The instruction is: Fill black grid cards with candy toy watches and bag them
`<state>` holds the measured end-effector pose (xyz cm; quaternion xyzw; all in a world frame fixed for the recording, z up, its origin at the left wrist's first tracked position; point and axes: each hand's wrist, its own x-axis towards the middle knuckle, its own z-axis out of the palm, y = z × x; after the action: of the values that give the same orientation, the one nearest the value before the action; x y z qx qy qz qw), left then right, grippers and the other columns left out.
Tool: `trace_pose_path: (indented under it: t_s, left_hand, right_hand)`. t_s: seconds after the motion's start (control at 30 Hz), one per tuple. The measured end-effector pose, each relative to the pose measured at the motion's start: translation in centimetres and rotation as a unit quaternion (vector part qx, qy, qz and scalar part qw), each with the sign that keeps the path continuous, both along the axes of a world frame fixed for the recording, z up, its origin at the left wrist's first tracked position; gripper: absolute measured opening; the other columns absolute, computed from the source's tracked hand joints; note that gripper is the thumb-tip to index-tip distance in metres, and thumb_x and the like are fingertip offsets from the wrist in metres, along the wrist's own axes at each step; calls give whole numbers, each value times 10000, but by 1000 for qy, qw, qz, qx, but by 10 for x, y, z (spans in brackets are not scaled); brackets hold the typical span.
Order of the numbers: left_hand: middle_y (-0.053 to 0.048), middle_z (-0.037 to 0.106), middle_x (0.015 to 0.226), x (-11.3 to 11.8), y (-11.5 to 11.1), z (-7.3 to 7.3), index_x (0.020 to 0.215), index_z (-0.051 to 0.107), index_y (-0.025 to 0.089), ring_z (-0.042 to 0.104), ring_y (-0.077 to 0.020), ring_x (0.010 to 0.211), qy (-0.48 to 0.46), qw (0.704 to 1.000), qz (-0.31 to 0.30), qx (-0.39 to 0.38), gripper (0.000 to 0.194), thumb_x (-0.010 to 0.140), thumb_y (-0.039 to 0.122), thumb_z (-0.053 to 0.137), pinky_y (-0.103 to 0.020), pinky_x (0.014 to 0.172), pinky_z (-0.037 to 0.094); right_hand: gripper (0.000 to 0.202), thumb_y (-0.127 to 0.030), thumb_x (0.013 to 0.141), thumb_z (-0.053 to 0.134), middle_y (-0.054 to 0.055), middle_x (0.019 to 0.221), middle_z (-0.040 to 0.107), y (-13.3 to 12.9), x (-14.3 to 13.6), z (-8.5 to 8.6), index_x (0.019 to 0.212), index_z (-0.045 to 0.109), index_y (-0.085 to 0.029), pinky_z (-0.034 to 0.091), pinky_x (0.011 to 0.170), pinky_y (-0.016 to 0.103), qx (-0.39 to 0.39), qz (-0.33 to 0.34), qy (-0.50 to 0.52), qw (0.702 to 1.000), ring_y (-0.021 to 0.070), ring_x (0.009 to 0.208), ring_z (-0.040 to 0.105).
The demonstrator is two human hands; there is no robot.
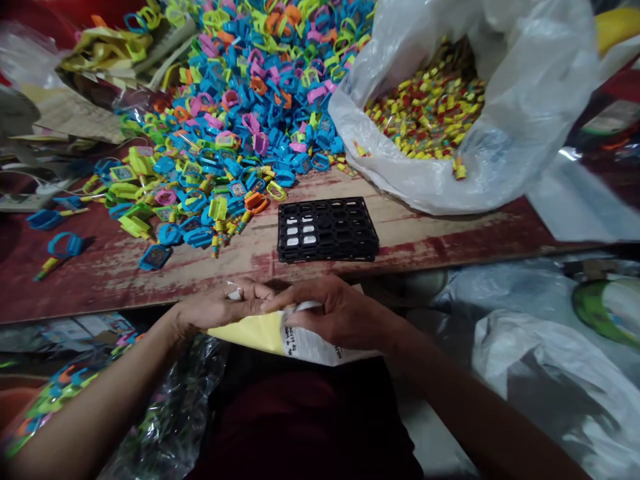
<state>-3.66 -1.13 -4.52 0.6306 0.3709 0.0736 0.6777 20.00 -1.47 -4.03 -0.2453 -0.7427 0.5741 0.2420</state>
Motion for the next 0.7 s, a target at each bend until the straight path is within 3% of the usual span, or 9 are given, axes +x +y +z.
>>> trace_pose_path:
  t_s: [0.13, 0.27, 0.43, 0.53, 0.63, 0.7]
  left_hand:
    - [39, 438, 686, 2, 0, -7, 861, 584, 151, 345, -84, 590, -11, 999, -4, -50, 437, 856, 588, 579, -199, 526, 269]
    - [54, 390, 641, 2, 0, -5, 789, 555, 154, 320, -76, 571, 9, 1000, 0, -14, 389, 908, 524, 540, -189, 518, 255]
    - [53, 409, 642, 4, -1, -3, 782, 556, 151, 325, -73, 564, 14, 1000, 1, -8, 365, 916, 491, 539, -184, 502, 252]
    - [52, 420, 650, 3, -2, -7, 778, 545, 154, 338, -74, 566, 24, 999, 22, -6, 367, 915, 495, 535, -182, 504, 264]
    - [42, 453, 681, 1, -6, -11, 789, 545, 157, 377, -82, 597, 53, 996, 31, 59, 370, 936, 493, 490, -182, 535, 299]
    - [31, 484, 689, 1, -10, -13, 772, 546, 154, 404, -89, 616, 93, 987, 27, 132, 377, 963, 459, 435, -188, 553, 314]
  right_hand:
    - [210, -155, 868, 577, -18, 783, 696, -1, 5, -1, 1008, 734, -161, 413, 619, 183, 30, -3, -17, 999, 87, 654, 578]
    - [202, -188, 917, 554, -22, 700, 634, -7, 15, -3, 1021, 726, -168, 386, 584, 189, 121, -16, -70, 990, 82, 605, 533]
    - [193, -130, 949, 514, 25, 824, 692, -14, 22, -11, 977, 703, -164, 444, 751, 227, 239, -17, -36, 970, 112, 785, 606]
    - [220, -121, 956, 484, 47, 894, 694, -20, 21, -19, 1006, 692, -174, 464, 797, 271, 329, -33, -37, 943, 127, 820, 608]
    - [220, -129, 941, 499, 83, 1171, 660, -36, 21, -17, 950, 701, -217, 450, 959, 398, 416, -105, -70, 901, 197, 1078, 587]
    - [164, -201, 941, 547, 51, 1218, 653, -50, 28, -6, 945, 703, -249, 399, 1069, 437, 434, -158, -89, 882, 214, 1191, 547]
